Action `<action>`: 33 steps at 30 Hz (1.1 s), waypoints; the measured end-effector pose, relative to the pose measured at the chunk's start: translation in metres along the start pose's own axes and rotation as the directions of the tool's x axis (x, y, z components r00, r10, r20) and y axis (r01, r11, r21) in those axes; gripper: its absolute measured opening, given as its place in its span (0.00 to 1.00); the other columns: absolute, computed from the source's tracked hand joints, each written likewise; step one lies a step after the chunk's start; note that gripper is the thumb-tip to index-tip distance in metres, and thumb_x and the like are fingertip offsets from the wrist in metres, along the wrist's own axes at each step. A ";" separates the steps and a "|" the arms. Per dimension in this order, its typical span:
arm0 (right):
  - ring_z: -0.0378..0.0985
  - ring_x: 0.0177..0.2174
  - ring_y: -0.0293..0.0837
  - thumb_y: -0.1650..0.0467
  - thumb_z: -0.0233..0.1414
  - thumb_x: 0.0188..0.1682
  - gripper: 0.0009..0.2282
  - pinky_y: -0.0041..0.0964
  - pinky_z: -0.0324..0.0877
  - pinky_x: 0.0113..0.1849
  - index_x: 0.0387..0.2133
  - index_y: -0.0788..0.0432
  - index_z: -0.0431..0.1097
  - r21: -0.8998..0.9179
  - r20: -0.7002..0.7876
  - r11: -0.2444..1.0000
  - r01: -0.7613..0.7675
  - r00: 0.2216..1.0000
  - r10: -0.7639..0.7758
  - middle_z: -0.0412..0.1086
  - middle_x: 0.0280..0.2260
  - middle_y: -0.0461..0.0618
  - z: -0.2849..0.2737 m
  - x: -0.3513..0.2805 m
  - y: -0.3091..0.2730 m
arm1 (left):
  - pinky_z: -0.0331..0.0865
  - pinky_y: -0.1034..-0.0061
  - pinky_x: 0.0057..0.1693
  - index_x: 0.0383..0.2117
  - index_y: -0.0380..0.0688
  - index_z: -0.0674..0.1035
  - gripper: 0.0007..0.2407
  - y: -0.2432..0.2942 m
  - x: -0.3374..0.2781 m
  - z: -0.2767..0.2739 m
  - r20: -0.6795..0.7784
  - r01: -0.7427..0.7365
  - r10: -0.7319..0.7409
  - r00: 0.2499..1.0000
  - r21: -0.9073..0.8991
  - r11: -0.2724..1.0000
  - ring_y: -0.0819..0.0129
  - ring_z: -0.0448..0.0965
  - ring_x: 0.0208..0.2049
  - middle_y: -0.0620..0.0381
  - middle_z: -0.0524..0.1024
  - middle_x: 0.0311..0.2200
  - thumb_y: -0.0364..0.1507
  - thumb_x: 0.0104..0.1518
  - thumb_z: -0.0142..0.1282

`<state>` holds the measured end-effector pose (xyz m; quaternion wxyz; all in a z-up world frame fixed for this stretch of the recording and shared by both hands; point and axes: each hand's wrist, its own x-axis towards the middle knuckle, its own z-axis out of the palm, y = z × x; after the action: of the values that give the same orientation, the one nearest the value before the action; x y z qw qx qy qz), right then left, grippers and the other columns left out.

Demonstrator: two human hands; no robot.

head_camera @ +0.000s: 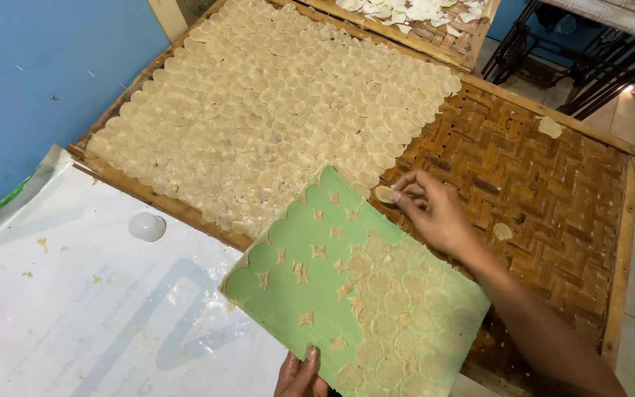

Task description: Picking up small round food items from a template sheet and placing them onto a large woven drying tray.

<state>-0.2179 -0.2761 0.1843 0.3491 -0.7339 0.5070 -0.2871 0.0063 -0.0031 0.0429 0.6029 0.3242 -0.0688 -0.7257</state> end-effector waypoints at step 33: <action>0.78 0.27 0.43 0.70 0.54 0.51 0.09 0.31 0.78 0.28 0.43 0.55 0.78 -0.258 0.079 0.943 0.212 0.977 -0.198 0.78 0.36 0.53 0.006 0.000 -0.007 | 0.78 0.61 0.53 0.65 0.30 0.62 0.23 -0.003 -0.002 0.003 -0.143 0.016 -0.029 0.989 -0.087 0.996 0.43 0.83 0.48 0.26 0.77 0.54 0.19 0.60 0.40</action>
<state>-0.2099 -0.2731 0.1863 0.2291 -0.8300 0.4524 -0.2322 0.0022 -0.0011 0.0446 0.6115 0.3502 0.0099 -0.7095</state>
